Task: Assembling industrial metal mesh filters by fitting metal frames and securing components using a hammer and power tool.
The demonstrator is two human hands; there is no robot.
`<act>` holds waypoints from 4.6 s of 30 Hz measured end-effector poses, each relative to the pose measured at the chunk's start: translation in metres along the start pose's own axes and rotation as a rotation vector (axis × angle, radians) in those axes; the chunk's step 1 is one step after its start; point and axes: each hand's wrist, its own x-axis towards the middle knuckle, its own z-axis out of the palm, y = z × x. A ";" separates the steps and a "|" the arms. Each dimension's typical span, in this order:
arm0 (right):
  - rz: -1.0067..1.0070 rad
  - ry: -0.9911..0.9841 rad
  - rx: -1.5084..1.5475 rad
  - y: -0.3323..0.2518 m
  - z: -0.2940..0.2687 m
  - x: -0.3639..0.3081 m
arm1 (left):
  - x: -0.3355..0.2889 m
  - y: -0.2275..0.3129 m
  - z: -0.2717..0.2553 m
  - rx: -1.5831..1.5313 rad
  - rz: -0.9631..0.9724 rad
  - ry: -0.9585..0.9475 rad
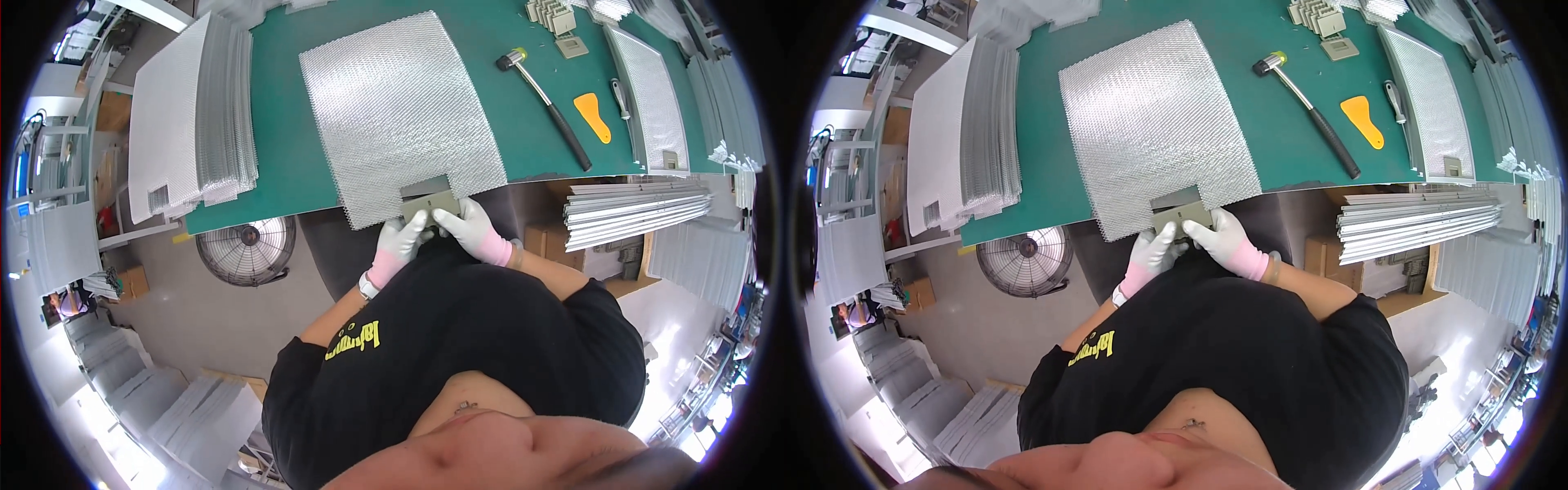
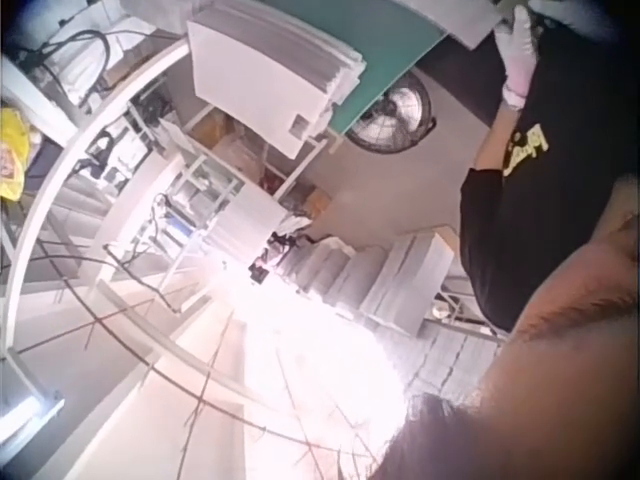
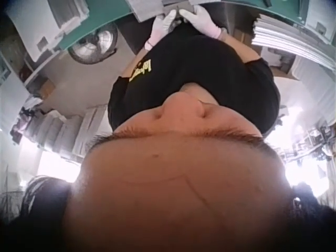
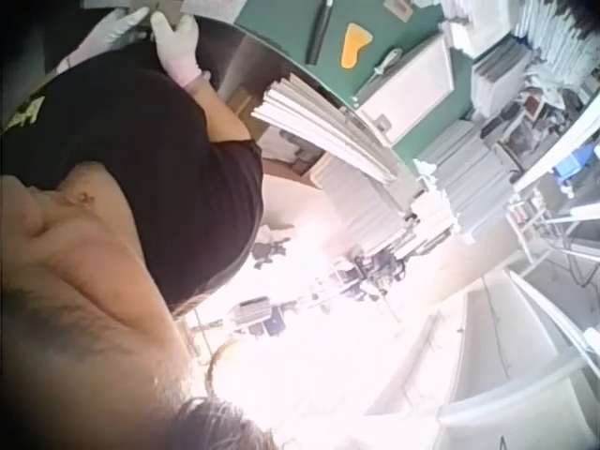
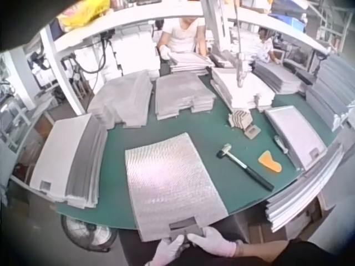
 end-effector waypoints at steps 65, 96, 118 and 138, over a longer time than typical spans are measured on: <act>-0.177 0.538 0.325 0.008 -0.031 -0.045 | 0.032 0.056 0.105 2.083 0.786 -0.431; 0.123 -0.284 -0.165 0.008 -0.077 -0.037 | 0.056 0.080 0.131 2.234 0.694 -0.582; 0.211 1.666 0.316 0.108 -0.329 -0.163 | 0.114 0.127 0.088 1.981 0.946 -0.369; 0.246 1.307 0.196 0.098 -0.306 -0.201 | 0.041 0.119 0.066 1.366 1.057 -0.603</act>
